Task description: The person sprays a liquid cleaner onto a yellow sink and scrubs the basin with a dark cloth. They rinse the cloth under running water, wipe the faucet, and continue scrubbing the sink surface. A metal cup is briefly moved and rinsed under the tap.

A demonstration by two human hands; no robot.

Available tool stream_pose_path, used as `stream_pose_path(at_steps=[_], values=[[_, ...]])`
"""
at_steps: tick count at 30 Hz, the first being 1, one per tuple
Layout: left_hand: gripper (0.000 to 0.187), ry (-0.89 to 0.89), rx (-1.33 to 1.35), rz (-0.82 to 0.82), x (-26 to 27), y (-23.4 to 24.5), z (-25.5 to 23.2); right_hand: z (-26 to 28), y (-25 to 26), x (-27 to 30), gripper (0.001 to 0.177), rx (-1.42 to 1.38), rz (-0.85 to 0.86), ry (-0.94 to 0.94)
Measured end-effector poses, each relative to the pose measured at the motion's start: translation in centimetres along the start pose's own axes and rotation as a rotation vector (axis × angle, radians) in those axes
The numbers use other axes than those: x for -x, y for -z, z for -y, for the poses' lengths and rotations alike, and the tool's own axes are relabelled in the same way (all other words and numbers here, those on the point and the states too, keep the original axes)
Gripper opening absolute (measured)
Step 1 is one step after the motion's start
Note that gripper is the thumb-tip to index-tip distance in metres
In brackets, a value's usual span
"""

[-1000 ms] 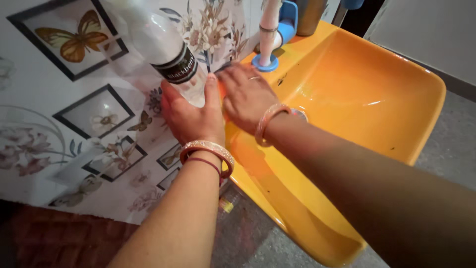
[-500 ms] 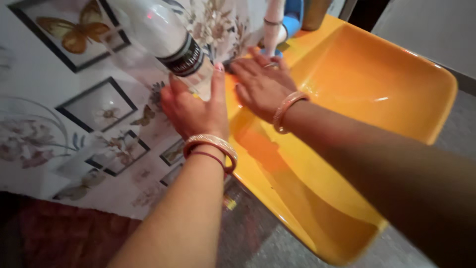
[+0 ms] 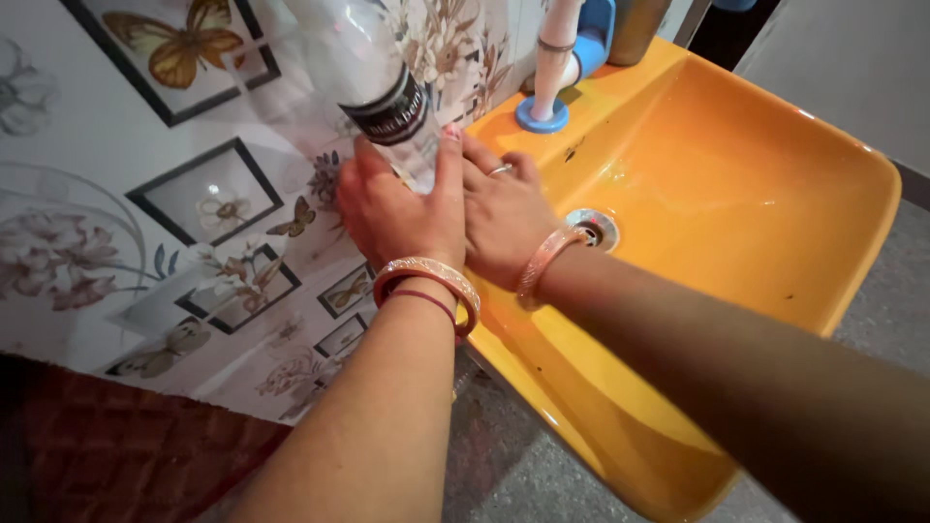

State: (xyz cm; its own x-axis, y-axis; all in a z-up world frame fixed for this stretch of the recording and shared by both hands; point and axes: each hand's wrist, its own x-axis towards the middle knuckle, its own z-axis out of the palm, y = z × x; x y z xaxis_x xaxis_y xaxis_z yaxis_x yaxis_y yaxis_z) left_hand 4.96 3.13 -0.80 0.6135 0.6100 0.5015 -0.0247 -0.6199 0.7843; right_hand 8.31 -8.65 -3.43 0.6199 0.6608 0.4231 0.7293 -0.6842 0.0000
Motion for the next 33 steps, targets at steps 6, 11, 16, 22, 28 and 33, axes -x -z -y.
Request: stream_pose_path(at_steps=[6, 11, 16, 22, 28, 33], values=[[0.063, 0.025, -0.089, 0.133, 0.0, 0.3, -1.0, -4.9, 1.7, -0.5, 0.052, 0.252, -0.074, -0.108], [0.064, 0.012, -0.171, 0.165, 0.2, 0.1, -1.2, -3.7, 1.6, 0.7, 0.054, 0.230, -0.081, -0.266], [0.075, 0.005, -0.136, 0.146, -0.2, -0.3, -0.3, -2.7, 0.7, 1.6, 0.058, 0.288, -0.258, -0.286], [0.088, -0.010, -0.023, 0.002, 0.0, -1.0, 0.7, -1.2, -0.5, -0.8, 0.051, -0.060, -0.223, 0.044], [0.080, -0.104, 0.089, -0.092, -0.1, -0.4, 2.0, 2.7, -1.0, -0.8, 0.045, -0.260, -0.138, 0.085], [0.075, -0.536, 0.042, -0.128, -1.5, 2.6, 3.7, 4.7, -1.3, -0.2, 0.041, -0.117, 0.074, 0.234]])
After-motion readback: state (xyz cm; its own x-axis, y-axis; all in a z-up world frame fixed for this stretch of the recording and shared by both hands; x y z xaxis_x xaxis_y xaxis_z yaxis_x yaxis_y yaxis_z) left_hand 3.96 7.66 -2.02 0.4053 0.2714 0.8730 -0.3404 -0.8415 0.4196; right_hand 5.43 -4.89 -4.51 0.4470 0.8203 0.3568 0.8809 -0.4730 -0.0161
